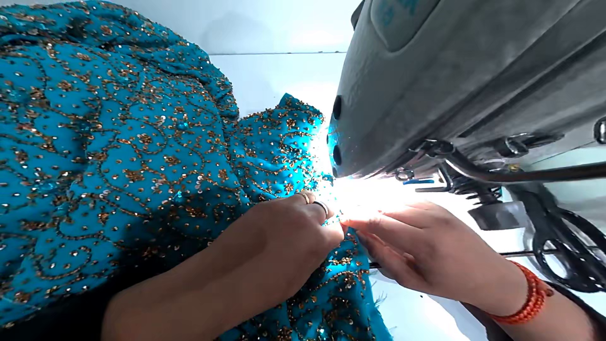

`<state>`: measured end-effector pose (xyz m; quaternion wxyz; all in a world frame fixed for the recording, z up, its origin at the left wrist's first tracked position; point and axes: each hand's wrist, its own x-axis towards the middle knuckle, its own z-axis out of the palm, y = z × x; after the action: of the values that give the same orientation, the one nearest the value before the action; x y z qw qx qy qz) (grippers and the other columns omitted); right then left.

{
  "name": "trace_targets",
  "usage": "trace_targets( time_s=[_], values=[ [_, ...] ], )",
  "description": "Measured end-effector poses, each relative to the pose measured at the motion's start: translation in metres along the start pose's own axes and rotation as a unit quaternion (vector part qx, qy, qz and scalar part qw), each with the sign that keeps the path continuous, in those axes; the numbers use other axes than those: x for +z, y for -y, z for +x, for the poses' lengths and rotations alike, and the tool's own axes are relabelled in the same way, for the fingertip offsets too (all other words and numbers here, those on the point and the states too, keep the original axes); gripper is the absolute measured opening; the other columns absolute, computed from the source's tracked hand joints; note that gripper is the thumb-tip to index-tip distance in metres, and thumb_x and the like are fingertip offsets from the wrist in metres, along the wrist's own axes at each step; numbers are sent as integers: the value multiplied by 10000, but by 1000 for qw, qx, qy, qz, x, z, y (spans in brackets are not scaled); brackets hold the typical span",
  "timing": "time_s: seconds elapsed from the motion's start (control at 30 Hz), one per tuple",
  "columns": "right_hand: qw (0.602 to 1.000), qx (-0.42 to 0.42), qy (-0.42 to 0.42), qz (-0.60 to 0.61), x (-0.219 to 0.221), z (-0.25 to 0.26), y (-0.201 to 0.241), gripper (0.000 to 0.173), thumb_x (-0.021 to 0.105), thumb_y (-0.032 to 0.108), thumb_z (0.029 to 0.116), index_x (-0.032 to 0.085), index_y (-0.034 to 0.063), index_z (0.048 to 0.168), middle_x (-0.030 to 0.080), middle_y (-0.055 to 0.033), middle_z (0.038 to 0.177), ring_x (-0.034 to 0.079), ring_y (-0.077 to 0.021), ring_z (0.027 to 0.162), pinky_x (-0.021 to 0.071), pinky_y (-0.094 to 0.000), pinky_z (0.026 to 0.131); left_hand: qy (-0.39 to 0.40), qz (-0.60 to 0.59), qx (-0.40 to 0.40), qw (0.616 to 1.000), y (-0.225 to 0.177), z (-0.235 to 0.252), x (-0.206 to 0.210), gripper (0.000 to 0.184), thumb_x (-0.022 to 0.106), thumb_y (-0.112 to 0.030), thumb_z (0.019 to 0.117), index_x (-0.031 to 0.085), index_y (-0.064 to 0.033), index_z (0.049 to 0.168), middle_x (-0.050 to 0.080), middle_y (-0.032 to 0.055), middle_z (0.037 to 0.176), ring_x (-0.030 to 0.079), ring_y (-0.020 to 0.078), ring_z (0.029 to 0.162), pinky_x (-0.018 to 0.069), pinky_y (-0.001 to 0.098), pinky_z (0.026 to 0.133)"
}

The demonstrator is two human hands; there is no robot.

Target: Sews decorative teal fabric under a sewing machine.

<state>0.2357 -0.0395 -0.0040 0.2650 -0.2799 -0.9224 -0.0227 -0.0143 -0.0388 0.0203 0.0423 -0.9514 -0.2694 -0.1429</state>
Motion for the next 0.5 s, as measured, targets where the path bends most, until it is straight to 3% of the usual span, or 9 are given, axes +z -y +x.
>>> trace_targets(
  time_s=[0.07, 0.27, 0.5],
  values=[
    [1000, 5, -4, -8, 0, 0, 0, 294, 489, 204, 971, 774, 148, 1013, 631, 40, 682, 556, -79, 602, 417, -236, 536, 5, -1, -2, 1000, 0, 0, 0, 253, 525, -218, 988, 776, -201, 961, 700, -7, 890, 693, 168, 929, 556, 261, 720],
    [1000, 10, -8, -10, 0, 1, 0, 285, 496, 198, 962, 773, 141, 1000, 657, 35, 711, 592, -90, 638, 461, -251, 572, 6, 6, -9, 1000, 1, 2, 0, 252, 526, -235, 992, 773, -189, 966, 668, 0, 849, 678, 173, 869, 527, 264, 634],
    [1000, 17, -9, -17, 2, -1, 0, 303, 493, 209, 963, 782, 163, 1039, 632, 43, 685, 561, -83, 614, 430, -245, 560, 11, 18, -8, 1000, 3, 3, 2, 276, 510, -219, 996, 782, -198, 1034, 710, 16, 910, 709, 198, 933, 571, 290, 698]
  ],
)
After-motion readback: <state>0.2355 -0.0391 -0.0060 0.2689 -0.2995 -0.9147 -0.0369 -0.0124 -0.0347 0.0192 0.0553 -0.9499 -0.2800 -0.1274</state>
